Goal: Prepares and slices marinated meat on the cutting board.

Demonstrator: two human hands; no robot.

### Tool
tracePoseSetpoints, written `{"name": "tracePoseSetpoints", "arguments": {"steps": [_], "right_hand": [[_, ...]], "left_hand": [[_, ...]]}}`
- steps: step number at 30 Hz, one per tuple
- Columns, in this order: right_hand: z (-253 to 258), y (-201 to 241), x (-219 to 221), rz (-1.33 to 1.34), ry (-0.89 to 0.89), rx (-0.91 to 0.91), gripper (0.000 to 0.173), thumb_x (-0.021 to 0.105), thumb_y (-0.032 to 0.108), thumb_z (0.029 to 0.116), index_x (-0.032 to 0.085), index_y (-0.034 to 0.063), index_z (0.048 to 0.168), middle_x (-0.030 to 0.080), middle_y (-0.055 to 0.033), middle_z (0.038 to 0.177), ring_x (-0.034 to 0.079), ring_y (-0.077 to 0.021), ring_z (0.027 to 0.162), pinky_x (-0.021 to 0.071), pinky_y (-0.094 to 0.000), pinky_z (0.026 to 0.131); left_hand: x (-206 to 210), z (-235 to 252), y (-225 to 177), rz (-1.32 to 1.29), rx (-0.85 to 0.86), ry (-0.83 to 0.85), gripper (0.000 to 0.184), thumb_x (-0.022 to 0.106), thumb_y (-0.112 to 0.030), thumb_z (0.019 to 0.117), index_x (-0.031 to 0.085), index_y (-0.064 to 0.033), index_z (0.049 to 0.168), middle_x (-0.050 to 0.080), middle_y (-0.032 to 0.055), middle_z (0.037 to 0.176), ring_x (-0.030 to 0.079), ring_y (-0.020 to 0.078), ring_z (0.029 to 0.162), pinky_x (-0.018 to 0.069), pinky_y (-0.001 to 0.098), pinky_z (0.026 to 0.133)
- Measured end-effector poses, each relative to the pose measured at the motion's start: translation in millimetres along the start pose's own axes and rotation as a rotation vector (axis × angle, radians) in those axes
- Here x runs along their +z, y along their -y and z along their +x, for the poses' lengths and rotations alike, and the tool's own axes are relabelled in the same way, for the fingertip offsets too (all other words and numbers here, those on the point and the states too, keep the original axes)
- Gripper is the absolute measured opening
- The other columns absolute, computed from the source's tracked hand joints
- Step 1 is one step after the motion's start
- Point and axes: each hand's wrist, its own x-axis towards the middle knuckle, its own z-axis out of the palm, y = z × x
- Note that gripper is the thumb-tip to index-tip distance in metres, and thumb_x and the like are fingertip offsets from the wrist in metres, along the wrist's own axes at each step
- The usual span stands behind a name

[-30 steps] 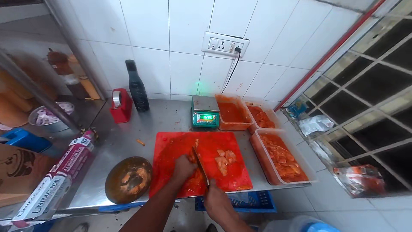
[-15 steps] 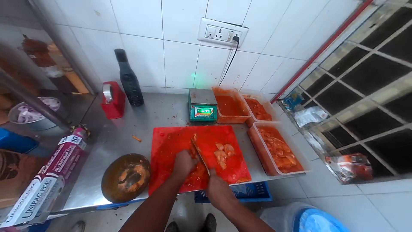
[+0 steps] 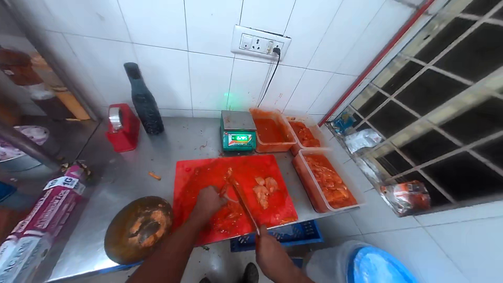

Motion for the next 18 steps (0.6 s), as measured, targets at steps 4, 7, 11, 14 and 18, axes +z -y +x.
{"name": "tracePoseSetpoints", "arguments": {"steps": [4, 7, 11, 14, 18], "right_hand": [[41.3, 34.5, -16.3, 0.046, -0.025, -0.057, 0.05, 0.051, 0.017, 0.1024, 0.037, 0.0081, 0.15, 0.069, -0.02, 0.118, 0.071, -0.0366, 0.109, 0.0577, -0.056, 0.091], [46.0, 39.0, -20.7, 0.06, -0.029, -0.076, 0.048, 0.05, 0.018, 0.1025, 0.037, 0.0078, 0.148, 0.069, -0.0195, 0.119, 0.071, -0.0358, 0.109, 0.0577, -0.0554, 0.091], [12.4, -0.6, -2.2, 0.149, 0.035, -0.065, 0.048, 0.051, 0.024, 0.105, 0.039, 0.0074, 0.148, 0.069, -0.0202, 0.115, 0.071, -0.036, 0.103, 0.0571, -0.055, 0.091], [-2.5, -42.1, 1.8, 0.358, 0.137, -0.128, 0.042, 0.048, 0.034, 0.1088, 0.046, 0.0084, 0.142, 0.064, -0.0157, 0.096, 0.066, -0.0282, 0.07, 0.057, -0.0476, 0.066], [-20.8, -80.6, -4.9, 0.529, 0.066, -0.105, 0.042, 0.051, 0.034, 0.1071, 0.049, 0.0078, 0.14, 0.063, -0.0125, 0.087, 0.061, -0.0237, 0.06, 0.0552, -0.0446, 0.059]], "left_hand": [[-19.1, -1.6, 13.7, 0.151, -0.011, -0.064, 0.042, 0.071, -0.037, 0.094, 0.072, -0.0008, 0.114, 0.071, 0.0221, 0.113, 0.068, 0.0375, 0.11, 0.054, 0.058, 0.096], [-39.9, 3.2, 13.9, 0.254, -0.078, -0.129, 0.043, 0.073, -0.033, 0.0934, 0.069, 0.0016, 0.118, 0.069, 0.0233, 0.118, 0.067, 0.0386, 0.115, 0.0539, 0.0574, 0.098], [-57.3, 13.4, 17.7, 0.244, -0.162, -0.229, 0.043, 0.072, -0.025, 0.0943, 0.063, 0.006, 0.123, 0.067, 0.0252, 0.123, 0.065, 0.0401, 0.118, 0.0536, 0.0575, 0.098], [-47.0, 10.8, 10.1, 0.225, -0.134, -0.276, 0.048, 0.071, -0.017, 0.0913, 0.059, 0.0046, 0.132, 0.06, 0.0271, 0.132, 0.063, 0.0418, 0.122, 0.0546, 0.0574, 0.098], [-4.8, 0.6, -33.7, 0.127, -0.013, -0.187, 0.054, 0.064, -0.039, 0.097, 0.061, -0.0007, 0.135, 0.059, 0.0242, 0.137, 0.061, 0.0396, 0.125, 0.0521, 0.0576, 0.102]]}}
